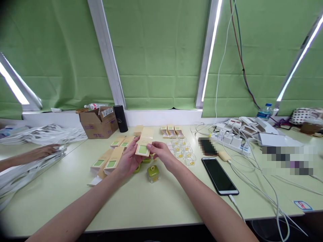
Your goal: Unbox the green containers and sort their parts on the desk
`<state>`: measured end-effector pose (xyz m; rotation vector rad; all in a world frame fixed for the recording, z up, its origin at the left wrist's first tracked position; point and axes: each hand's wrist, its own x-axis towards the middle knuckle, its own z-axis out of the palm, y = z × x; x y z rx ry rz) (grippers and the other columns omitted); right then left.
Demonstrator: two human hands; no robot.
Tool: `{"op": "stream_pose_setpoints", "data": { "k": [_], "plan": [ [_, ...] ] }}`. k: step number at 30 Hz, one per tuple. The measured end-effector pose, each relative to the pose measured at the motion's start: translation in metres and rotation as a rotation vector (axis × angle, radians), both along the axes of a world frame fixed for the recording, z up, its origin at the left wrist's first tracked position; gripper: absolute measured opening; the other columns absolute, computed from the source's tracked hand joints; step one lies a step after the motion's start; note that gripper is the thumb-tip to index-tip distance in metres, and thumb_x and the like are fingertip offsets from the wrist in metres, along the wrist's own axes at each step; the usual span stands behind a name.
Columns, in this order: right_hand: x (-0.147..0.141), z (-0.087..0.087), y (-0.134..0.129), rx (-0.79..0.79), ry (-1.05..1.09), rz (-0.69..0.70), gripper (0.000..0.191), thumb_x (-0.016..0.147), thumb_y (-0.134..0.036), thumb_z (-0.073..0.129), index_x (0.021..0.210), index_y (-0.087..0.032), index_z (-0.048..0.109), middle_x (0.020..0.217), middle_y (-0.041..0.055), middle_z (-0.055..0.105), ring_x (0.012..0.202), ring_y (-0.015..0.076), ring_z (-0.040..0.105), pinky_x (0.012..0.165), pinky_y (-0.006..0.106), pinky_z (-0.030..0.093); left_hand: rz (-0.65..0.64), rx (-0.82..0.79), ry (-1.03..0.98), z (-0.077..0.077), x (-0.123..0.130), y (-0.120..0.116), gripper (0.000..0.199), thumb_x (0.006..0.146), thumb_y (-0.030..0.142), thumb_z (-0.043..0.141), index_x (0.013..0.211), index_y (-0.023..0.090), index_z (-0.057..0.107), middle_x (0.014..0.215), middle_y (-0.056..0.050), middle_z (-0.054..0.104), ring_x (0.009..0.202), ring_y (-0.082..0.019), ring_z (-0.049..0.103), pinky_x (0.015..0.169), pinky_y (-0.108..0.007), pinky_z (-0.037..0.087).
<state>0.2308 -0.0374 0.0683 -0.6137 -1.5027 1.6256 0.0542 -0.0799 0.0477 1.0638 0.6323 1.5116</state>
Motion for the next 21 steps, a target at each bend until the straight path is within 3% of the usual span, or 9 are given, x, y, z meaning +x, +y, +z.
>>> {"op": "stream_pose_setpoints", "data": {
  "k": [5,8,12,21],
  "plan": [
    [-0.002,-0.003,0.003,-0.059,0.111,-0.061,0.05,0.067,-0.063,0.088,0.086,-0.019,0.074,0.086,0.005,0.072,0.075,0.0151,0.061,0.059,0.023,0.048,0.127,0.067,0.142,0.0,-0.001,0.001,0.055,0.095,0.052,0.067,0.14,0.027,0.049,0.132,-0.011,0.07,0.106,-0.026,0.072,0.084,-0.041,0.061],
    [0.003,-0.006,0.007,-0.13,0.161,-0.089,0.052,0.068,-0.065,0.088,0.087,-0.019,0.074,0.083,0.0055,0.071,0.072,0.0146,0.061,0.056,0.023,0.048,0.229,0.139,0.292,0.0,-0.002,-0.002,0.054,0.094,0.046,0.07,0.14,0.025,0.051,0.137,-0.012,0.068,0.12,-0.028,0.066,0.094,-0.041,0.056],
    [0.003,-0.015,0.013,-0.155,0.176,-0.114,0.058,0.067,-0.069,0.088,0.088,-0.018,0.072,0.076,0.0047,0.069,0.063,0.0143,0.061,0.053,0.025,0.047,0.263,0.208,0.474,0.0,0.003,-0.009,0.052,0.093,0.036,0.072,0.141,0.026,0.054,0.144,-0.014,0.062,0.133,-0.03,0.059,0.108,-0.044,0.048],
    [-0.004,-0.03,0.012,-0.023,0.141,-0.152,0.058,0.07,-0.071,0.085,0.092,-0.019,0.07,0.079,0.002,0.068,0.065,0.013,0.061,0.056,0.026,0.047,0.302,0.241,0.535,-0.002,0.008,-0.01,0.042,0.092,0.035,0.072,0.13,0.026,0.058,0.128,-0.01,0.063,0.112,-0.026,0.064,0.1,-0.041,0.052]
  ]
}}
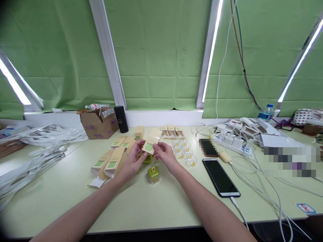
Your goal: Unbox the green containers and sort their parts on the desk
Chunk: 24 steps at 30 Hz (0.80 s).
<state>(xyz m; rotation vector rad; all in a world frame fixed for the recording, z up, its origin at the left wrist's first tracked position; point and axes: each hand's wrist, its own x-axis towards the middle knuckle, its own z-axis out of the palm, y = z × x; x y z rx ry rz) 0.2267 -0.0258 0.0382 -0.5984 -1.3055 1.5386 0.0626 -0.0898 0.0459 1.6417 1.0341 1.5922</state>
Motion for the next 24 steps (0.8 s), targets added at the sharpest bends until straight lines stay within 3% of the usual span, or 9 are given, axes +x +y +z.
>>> {"op": "stream_pose_setpoints", "data": {
  "k": [15,24],
  "plan": [
    [-0.0001,-0.0014,-0.0059,0.098,-0.001,-0.038,0.057,0.071,-0.063,0.087,0.106,-0.021,0.069,0.086,0.0046,0.075,0.074,0.0181,0.066,0.066,0.031,0.055,-0.058,-0.047,-0.055,0.0025,0.0017,-0.0024,0.035,0.094,0.033,0.067,0.125,0.027,0.052,0.127,-0.007,0.059,0.111,-0.021,0.063,0.096,-0.035,0.053],
    [-0.0028,-0.0028,-0.008,0.07,0.048,-0.042,0.056,0.069,-0.063,0.089,0.102,-0.021,0.072,0.081,0.0036,0.078,0.068,0.0175,0.068,0.069,0.033,0.058,-0.033,-0.052,-0.078,0.0047,0.0034,-0.0024,0.043,0.081,0.016,0.063,0.122,0.026,0.051,0.119,-0.005,0.061,0.11,-0.021,0.061,0.092,-0.034,0.052]
  ]
}}
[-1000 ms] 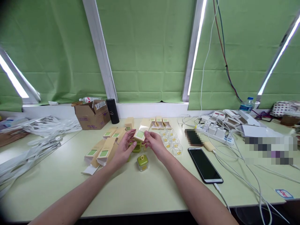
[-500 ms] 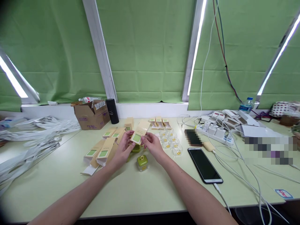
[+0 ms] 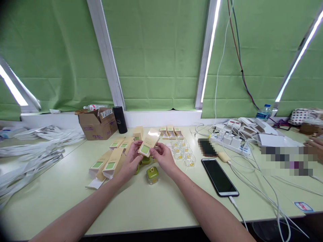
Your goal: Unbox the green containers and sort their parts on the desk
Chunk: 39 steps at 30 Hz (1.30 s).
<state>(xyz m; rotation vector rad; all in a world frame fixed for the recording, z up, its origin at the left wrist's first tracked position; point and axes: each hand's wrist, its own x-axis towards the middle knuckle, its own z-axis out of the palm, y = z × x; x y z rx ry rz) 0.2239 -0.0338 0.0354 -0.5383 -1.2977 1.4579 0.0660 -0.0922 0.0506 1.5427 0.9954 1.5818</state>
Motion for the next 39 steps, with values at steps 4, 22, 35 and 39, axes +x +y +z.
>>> {"op": "stream_pose_setpoints", "data": {
  "k": [4,22,35,39],
  "plan": [
    [0.0,0.0,0.001,-0.027,0.008,-0.017,0.056,0.07,-0.064,0.088,0.101,-0.02,0.072,0.075,0.0025,0.076,0.066,0.0174,0.068,0.067,0.032,0.058,-0.021,0.003,-0.006,-0.004,-0.003,0.001,0.049,0.077,0.012,0.061,0.123,0.025,0.051,0.119,-0.005,0.06,0.111,-0.021,0.061,0.094,-0.034,0.051],
    [0.0,-0.005,0.003,-0.068,0.063,0.019,0.055,0.07,-0.059,0.091,0.102,-0.018,0.073,0.08,0.0035,0.077,0.068,0.0162,0.07,0.067,0.03,0.056,0.054,0.079,0.125,-0.002,0.001,-0.002,0.038,0.101,0.042,0.06,0.133,0.023,0.051,0.138,-0.011,0.06,0.124,-0.025,0.062,0.105,-0.04,0.053],
    [0.005,0.003,0.002,-0.222,0.188,0.113,0.052,0.071,-0.061,0.091,0.092,-0.017,0.074,0.076,0.0056,0.076,0.066,0.0139,0.069,0.062,0.024,0.055,0.128,0.116,0.253,-0.011,-0.006,0.001,0.069,0.082,0.008,0.049,0.148,0.026,0.051,0.145,-0.01,0.059,0.125,-0.025,0.061,0.1,-0.041,0.055],
    [0.004,0.006,-0.002,-0.254,0.218,0.113,0.05,0.069,-0.057,0.094,0.09,-0.018,0.072,0.079,0.0057,0.076,0.068,0.0149,0.07,0.062,0.024,0.055,0.359,0.263,0.44,-0.006,-0.008,-0.002,0.069,0.078,0.002,0.051,0.143,0.024,0.052,0.133,-0.011,0.06,0.12,-0.025,0.059,0.103,-0.046,0.053]
  ]
}}
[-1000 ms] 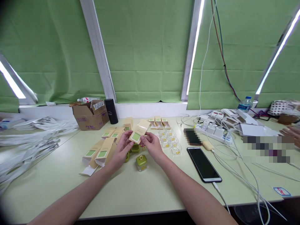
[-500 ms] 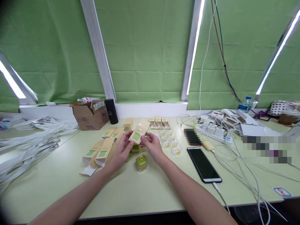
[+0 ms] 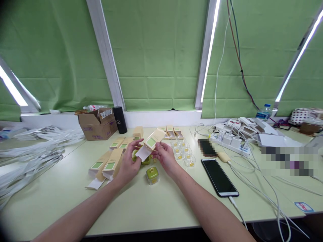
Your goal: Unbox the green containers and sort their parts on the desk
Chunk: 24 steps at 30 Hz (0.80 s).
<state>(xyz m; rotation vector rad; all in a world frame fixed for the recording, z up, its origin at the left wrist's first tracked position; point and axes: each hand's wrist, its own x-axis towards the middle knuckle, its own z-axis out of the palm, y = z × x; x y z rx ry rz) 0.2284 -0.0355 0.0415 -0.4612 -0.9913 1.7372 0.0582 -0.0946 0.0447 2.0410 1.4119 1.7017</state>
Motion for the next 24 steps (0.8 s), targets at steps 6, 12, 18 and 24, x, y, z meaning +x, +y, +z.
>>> {"op": "stream_pose_setpoints", "data": {
  "k": [6,12,18,24],
  "plan": [
    [0.0012,0.0031,-0.0019,-0.021,0.04,-0.012,0.048,0.07,-0.059,0.093,0.085,-0.019,0.07,0.075,0.0028,0.073,0.065,0.0142,0.066,0.061,0.027,0.054,0.115,0.297,0.386,0.0029,0.0022,-0.0056,0.062,0.079,-0.003,0.05,0.131,0.029,0.061,0.145,-0.013,0.045,0.139,-0.033,0.045,0.113,-0.059,0.043],
    [0.0012,0.0044,-0.002,-0.03,0.048,-0.055,0.05,0.065,-0.058,0.096,0.082,-0.02,0.068,0.071,0.0001,0.07,0.061,0.0131,0.063,0.058,0.026,0.052,0.164,0.264,0.482,0.0037,0.0063,-0.0084,0.07,0.081,-0.003,0.051,0.142,0.032,0.059,0.15,-0.013,0.042,0.141,-0.036,0.042,0.113,-0.06,0.042],
    [0.0028,0.006,-0.0008,-0.033,0.058,-0.083,0.05,0.065,-0.059,0.095,0.077,-0.02,0.066,0.069,-0.0003,0.069,0.062,0.0136,0.063,0.058,0.026,0.052,0.244,0.24,0.438,0.0019,0.0023,-0.0056,0.065,0.083,0.001,0.055,0.142,0.028,0.057,0.147,-0.015,0.047,0.138,-0.036,0.043,0.113,-0.06,0.042],
    [0.0016,0.0024,0.0007,-0.014,0.034,-0.095,0.051,0.066,-0.061,0.094,0.084,-0.02,0.067,0.073,0.0,0.072,0.061,0.0133,0.064,0.058,0.027,0.053,0.165,0.256,0.511,-0.0011,0.001,-0.0039,0.067,0.084,-0.001,0.053,0.139,0.035,0.064,0.154,-0.012,0.041,0.141,-0.036,0.04,0.115,-0.061,0.039]
  ]
}}
